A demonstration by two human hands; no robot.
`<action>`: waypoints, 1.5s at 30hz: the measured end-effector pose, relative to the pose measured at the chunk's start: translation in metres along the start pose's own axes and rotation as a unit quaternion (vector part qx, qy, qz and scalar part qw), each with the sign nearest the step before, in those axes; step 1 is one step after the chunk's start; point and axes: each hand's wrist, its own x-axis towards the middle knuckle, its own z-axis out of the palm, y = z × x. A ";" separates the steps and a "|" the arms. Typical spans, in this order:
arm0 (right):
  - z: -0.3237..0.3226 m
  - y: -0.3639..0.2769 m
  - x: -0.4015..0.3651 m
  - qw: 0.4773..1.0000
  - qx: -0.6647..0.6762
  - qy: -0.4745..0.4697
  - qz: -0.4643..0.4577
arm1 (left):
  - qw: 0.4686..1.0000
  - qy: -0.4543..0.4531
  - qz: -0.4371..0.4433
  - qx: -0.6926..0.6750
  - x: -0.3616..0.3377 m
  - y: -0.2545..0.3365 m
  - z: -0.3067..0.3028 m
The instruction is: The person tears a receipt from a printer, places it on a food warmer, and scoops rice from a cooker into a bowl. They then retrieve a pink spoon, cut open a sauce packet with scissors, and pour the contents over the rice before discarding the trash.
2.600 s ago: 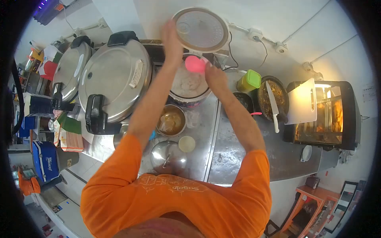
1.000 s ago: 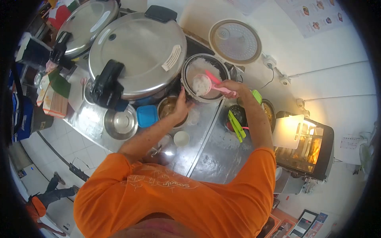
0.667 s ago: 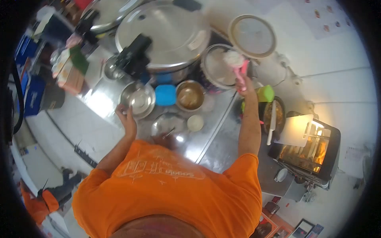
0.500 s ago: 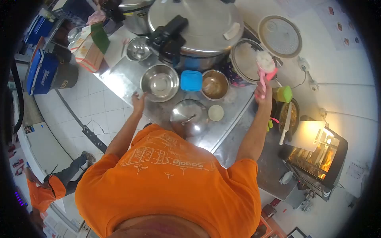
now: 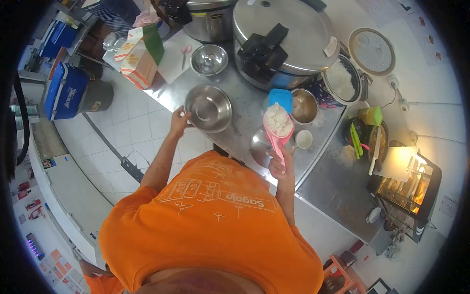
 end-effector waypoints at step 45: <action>0.025 0.090 0.117 0.128 -0.855 0.286 -0.412 | 0.978 -0.173 0.034 -0.113 -0.064 0.039 0.065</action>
